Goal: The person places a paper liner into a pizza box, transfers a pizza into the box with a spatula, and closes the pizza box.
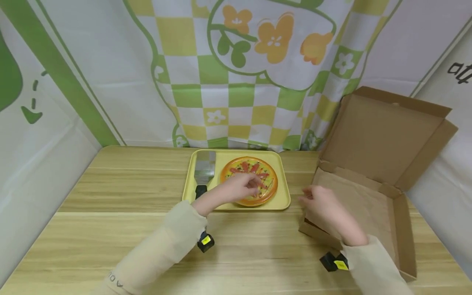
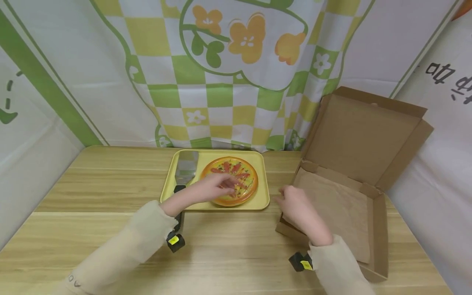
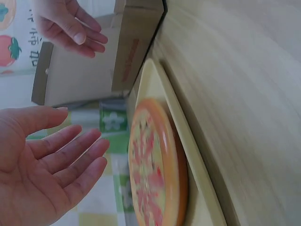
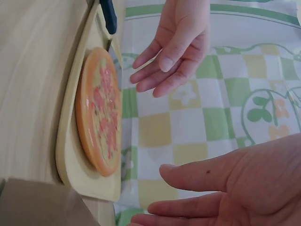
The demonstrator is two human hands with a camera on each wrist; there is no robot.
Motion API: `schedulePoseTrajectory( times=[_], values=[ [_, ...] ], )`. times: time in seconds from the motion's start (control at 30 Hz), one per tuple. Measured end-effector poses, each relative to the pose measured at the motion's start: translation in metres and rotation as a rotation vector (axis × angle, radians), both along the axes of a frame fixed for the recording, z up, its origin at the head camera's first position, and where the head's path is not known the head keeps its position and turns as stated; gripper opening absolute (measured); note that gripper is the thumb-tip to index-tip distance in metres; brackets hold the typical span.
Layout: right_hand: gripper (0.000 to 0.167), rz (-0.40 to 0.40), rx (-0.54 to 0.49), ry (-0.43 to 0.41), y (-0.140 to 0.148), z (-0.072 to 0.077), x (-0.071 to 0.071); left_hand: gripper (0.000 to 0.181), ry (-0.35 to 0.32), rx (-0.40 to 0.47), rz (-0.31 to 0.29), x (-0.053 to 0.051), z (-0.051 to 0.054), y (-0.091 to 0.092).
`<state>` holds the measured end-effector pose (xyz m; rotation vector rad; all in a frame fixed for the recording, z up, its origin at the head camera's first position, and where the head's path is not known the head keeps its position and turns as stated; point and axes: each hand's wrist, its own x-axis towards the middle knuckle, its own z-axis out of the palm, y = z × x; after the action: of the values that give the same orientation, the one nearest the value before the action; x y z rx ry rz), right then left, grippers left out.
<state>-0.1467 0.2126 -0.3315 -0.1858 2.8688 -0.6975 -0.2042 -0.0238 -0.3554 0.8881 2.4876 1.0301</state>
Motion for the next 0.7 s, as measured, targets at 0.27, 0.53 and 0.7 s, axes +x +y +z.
schedulePoseTrajectory(
  times=[0.27, 0.53, 0.7],
  values=[
    [0.041, -0.053, 0.024, -0.030, -0.019, -0.013, -0.014, 0.031, 0.014, 0.001, 0.068, 0.001, -0.001, -0.036],
    [0.023, -0.106, 0.029, -0.106, -0.029, -0.029, -0.028, 0.030, 0.023, 0.044, 0.125, 0.006, -0.006, -0.069],
    [0.025, -0.117, 0.065, -0.140, -0.033, -0.036, -0.034, 0.028, 0.062, 0.029, 0.188, 0.007, -0.012, -0.085]
  ],
)
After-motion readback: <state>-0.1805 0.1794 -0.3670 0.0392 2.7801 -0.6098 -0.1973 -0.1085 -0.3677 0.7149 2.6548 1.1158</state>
